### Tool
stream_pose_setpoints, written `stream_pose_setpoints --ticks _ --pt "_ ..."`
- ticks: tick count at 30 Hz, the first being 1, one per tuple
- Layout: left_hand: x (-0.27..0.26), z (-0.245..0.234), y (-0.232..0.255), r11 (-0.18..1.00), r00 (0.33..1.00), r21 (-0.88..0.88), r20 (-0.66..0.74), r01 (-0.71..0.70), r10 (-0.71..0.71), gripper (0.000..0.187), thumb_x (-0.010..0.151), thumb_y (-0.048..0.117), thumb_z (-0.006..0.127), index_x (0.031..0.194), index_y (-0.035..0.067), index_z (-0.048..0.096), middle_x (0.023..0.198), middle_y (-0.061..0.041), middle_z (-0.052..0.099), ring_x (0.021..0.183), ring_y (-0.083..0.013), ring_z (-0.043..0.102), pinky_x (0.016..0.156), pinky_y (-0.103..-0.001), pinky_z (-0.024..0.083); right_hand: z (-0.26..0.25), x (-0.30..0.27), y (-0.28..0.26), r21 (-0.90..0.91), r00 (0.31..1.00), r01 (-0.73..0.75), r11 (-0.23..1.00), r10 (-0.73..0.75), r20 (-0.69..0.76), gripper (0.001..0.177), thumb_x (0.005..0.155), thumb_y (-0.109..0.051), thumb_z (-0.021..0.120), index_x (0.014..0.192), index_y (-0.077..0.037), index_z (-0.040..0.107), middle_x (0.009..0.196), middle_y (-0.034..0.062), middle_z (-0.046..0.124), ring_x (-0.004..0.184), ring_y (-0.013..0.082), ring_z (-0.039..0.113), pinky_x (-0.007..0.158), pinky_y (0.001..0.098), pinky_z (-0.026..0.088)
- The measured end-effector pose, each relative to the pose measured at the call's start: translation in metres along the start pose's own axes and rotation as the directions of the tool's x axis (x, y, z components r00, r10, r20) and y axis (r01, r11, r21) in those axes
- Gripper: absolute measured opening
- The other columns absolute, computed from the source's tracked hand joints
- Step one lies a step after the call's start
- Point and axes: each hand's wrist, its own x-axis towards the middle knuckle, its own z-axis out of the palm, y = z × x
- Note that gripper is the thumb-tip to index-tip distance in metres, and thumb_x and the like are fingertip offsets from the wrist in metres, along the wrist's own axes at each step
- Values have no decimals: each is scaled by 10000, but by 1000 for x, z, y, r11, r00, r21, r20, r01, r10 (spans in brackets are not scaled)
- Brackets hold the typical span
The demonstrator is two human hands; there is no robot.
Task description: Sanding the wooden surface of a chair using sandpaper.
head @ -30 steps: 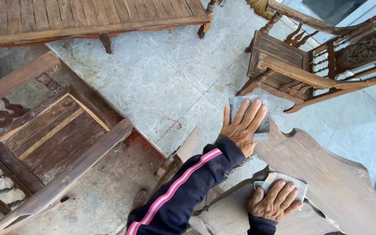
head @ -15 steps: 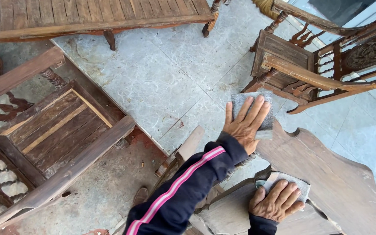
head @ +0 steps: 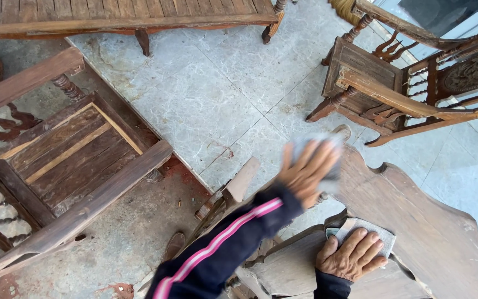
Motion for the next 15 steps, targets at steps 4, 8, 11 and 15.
stream_pose_setpoints --ticks 4,8,11,15 --pt "34 -6 7 991 997 112 -33 -69 73 918 847 183 729 1644 169 273 1737 -75 134 1629 -299 108 1289 -753 165 2 1 2 -6 1000 19 1000 -19 -16 756 1112 -487 393 1595 94 401 1668 331 331 1573 523 214 1222 717 22" --pt "-97 26 -39 985 986 115 -91 -127 138 870 917 175 733 1664 132 289 1749 -109 187 1634 -305 166 1274 -738 198 4 -2 4 -16 999 36 999 -36 -14 765 1110 -488 399 1609 93 396 1675 345 312 1570 516 198 1227 712 24" --pt "-205 69 -69 983 983 178 -170 -42 73 731 993 451 641 1590 128 367 1685 -121 300 1574 -307 237 1214 -709 138 -2 4 0 -13 999 33 999 -33 15 766 1135 -486 376 1622 105 353 1681 362 271 1576 525 172 1232 710 21" --pt "-203 74 -51 971 993 233 -119 55 -27 743 1023 563 551 1603 134 375 1706 -131 268 1595 -309 190 1232 -709 77 -5 8 -4 -25 999 54 998 -54 -4 761 1141 -483 350 1638 93 331 1687 350 253 1583 516 174 1243 702 30"
